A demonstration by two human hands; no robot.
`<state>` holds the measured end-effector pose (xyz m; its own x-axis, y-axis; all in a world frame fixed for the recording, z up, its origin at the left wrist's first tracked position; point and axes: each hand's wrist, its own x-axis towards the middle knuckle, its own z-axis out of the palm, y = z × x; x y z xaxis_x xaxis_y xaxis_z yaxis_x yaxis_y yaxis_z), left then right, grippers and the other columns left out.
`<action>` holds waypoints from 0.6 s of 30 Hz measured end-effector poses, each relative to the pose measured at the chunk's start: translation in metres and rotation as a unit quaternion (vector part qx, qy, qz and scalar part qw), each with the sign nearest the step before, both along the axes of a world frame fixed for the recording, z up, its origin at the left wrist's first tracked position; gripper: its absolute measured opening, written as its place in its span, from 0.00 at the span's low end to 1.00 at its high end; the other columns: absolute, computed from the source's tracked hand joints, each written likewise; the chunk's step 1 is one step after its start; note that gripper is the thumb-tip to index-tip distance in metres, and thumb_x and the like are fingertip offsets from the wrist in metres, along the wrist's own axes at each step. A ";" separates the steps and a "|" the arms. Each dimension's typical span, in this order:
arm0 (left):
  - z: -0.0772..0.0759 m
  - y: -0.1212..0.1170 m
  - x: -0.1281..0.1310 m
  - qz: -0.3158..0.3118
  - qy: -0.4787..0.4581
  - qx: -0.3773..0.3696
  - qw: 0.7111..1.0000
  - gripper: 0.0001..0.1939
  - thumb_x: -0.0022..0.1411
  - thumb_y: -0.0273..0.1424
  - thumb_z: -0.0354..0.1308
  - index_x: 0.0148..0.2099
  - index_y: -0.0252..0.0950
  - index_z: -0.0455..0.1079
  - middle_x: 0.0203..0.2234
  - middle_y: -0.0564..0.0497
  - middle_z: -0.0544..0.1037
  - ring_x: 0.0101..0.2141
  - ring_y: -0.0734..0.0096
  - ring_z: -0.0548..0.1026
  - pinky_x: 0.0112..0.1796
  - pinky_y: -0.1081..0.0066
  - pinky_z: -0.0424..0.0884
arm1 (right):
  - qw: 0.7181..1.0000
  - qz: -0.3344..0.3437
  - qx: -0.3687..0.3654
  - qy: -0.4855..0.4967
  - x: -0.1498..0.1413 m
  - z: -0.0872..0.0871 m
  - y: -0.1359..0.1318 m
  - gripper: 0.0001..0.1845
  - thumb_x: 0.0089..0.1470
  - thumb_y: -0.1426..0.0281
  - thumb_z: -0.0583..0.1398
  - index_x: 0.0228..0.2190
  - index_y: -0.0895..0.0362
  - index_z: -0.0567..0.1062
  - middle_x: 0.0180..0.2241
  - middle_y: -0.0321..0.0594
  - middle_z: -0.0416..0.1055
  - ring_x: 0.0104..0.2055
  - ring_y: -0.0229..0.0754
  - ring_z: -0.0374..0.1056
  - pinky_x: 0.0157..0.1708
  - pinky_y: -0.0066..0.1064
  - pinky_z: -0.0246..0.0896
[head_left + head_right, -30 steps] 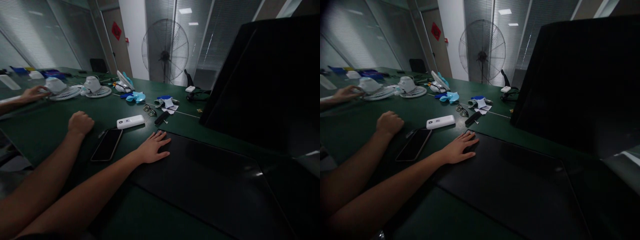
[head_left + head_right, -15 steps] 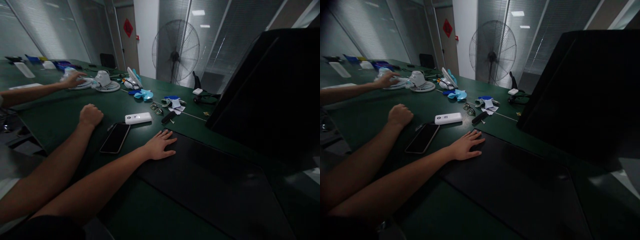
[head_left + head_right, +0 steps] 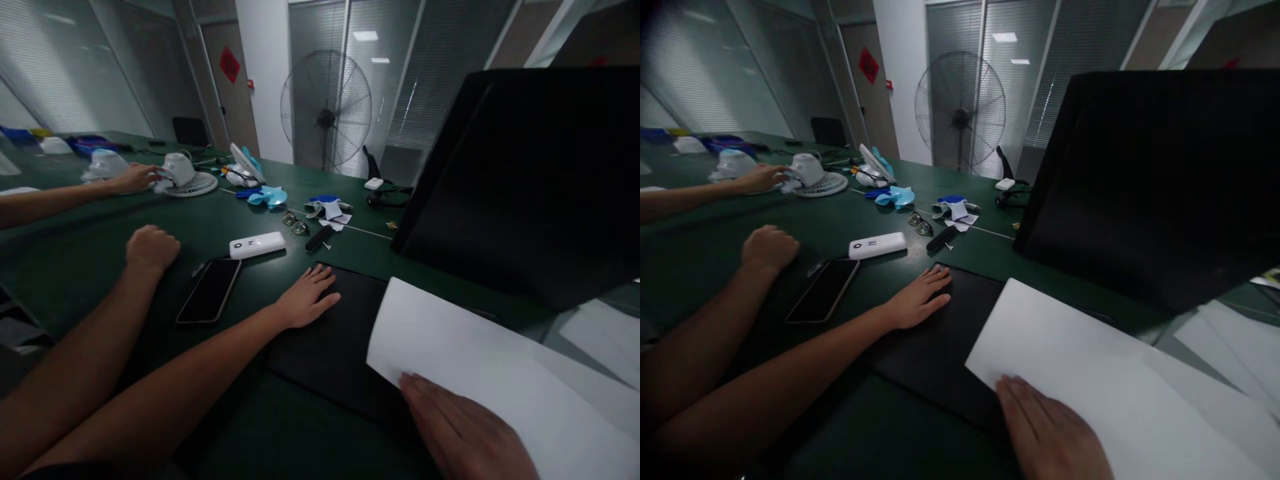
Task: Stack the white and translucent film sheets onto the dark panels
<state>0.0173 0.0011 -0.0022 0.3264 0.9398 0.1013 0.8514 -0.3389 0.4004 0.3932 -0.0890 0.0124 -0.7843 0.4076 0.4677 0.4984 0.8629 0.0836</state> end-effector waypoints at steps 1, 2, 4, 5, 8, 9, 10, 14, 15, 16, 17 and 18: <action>-0.001 0.000 0.001 0.002 -0.008 0.000 1.000 0.41 0.79 0.56 0.39 0.76 0.29 0.58 0.77 0.34 0.53 0.77 0.46 0.46 0.74 0.44 0.45 | 1.000 0.008 0.002 -0.012 -0.014 -0.001 -0.002 0.24 0.67 0.78 0.52 0.59 0.54 0.77 0.55 0.41 0.77 0.49 0.42 0.78 0.47 0.27 0.76; -0.002 0.000 0.002 0.002 -0.015 0.000 1.000 0.42 0.79 0.57 0.39 0.77 0.29 0.57 0.77 0.33 0.52 0.77 0.46 0.45 0.74 0.44 0.45 | 1.000 0.016 -0.005 -0.021 -0.029 -0.002 -0.004 0.25 0.66 0.79 0.51 0.58 0.56 0.77 0.55 0.42 0.77 0.50 0.43 0.78 0.47 0.29 0.77; -0.003 0.000 0.001 -0.008 -0.024 0.000 1.000 0.44 0.77 0.58 0.43 0.78 0.29 0.53 0.77 0.31 0.50 0.77 0.44 0.45 0.73 0.43 0.44 | 0.997 0.026 -0.063 -0.037 -0.056 -0.003 -0.007 0.26 0.65 0.81 0.51 0.58 0.57 0.78 0.57 0.40 0.75 0.55 0.45 0.76 0.51 0.33 0.78; -0.003 0.000 -0.001 -0.022 -0.023 0.001 1.000 0.45 0.75 0.59 0.47 0.79 0.30 0.52 0.77 0.32 0.49 0.77 0.42 0.44 0.73 0.41 0.44 | 0.992 0.034 -0.113 -0.049 -0.068 -0.002 -0.008 0.27 0.65 0.80 0.51 0.59 0.56 0.77 0.60 0.38 0.73 0.59 0.45 0.73 0.55 0.36 0.77; -0.002 0.001 -0.008 -0.078 0.000 0.000 0.997 0.44 0.71 0.57 0.58 0.79 0.40 0.56 0.79 0.36 0.43 0.77 0.36 0.41 0.72 0.36 0.42 | 0.955 0.072 -0.271 -0.096 -0.085 0.010 -0.010 0.30 0.69 0.74 0.55 0.69 0.52 0.68 0.70 0.34 0.59 0.72 0.44 0.57 0.71 0.42 0.59; -0.001 0.002 -0.010 -0.095 0.012 -0.003 0.995 0.42 0.70 0.55 0.60 0.78 0.43 0.58 0.79 0.39 0.42 0.77 0.35 0.39 0.72 0.34 0.41 | 0.943 0.086 -0.303 -0.109 -0.084 0.015 -0.010 0.32 0.69 0.73 0.56 0.72 0.51 0.64 0.72 0.34 0.53 0.74 0.44 0.51 0.74 0.44 0.53; 0.000 0.002 -0.012 -0.109 0.022 -0.006 0.994 0.39 0.71 0.53 0.60 0.77 0.45 0.60 0.80 0.40 0.42 0.77 0.35 0.38 0.72 0.33 0.41 | 0.935 0.090 -0.321 -0.118 -0.079 0.020 -0.009 0.34 0.70 0.71 0.57 0.73 0.50 0.61 0.74 0.34 0.49 0.76 0.44 0.48 0.75 0.45 0.48; 0.005 0.003 -0.016 -0.129 0.040 -0.012 0.991 0.33 0.76 0.46 0.54 0.77 0.43 0.60 0.79 0.39 0.48 0.77 0.37 0.41 0.72 0.34 0.41 | 0.953 -0.013 -0.280 -0.117 -0.027 0.019 0.012 0.34 0.73 0.64 0.55 0.75 0.47 0.56 0.75 0.37 0.45 0.76 0.52 0.45 0.72 0.57 0.52; 0.006 0.003 -0.017 -0.126 0.039 -0.013 0.991 0.33 0.76 0.45 0.53 0.77 0.42 0.60 0.78 0.39 0.49 0.77 0.38 0.42 0.72 0.34 0.41 | 0.961 -0.058 -0.249 -0.106 -0.006 0.014 0.021 0.33 0.74 0.62 0.53 0.75 0.47 0.56 0.75 0.38 0.47 0.76 0.53 0.47 0.71 0.60 0.55; 0.007 0.003 -0.017 -0.120 0.037 -0.012 0.992 0.31 0.77 0.45 0.52 0.76 0.43 0.61 0.78 0.40 0.50 0.77 0.38 0.44 0.72 0.34 0.43 | 0.969 -0.104 -0.208 -0.086 0.019 0.008 0.032 0.32 0.75 0.59 0.52 0.75 0.47 0.57 0.74 0.40 0.49 0.75 0.56 0.49 0.69 0.62 0.58; 0.008 0.004 -0.018 -0.111 0.036 -0.010 0.993 0.30 0.77 0.45 0.51 0.75 0.43 0.63 0.78 0.40 0.51 0.77 0.38 0.46 0.71 0.33 0.44 | 0.972 -0.156 -0.165 -0.065 0.047 0.001 0.044 0.32 0.75 0.57 0.50 0.74 0.48 0.59 0.74 0.42 0.50 0.75 0.57 0.50 0.69 0.64 0.57; 0.008 0.004 -0.018 -0.100 0.033 -0.005 0.994 0.29 0.77 0.46 0.50 0.74 0.42 0.65 0.78 0.40 0.53 0.76 0.38 0.47 0.71 0.34 0.46 | 0.968 -0.206 -0.132 -0.059 0.078 -0.006 0.057 0.32 0.75 0.54 0.49 0.74 0.50 0.61 0.73 0.44 0.52 0.75 0.59 0.50 0.70 0.65 0.54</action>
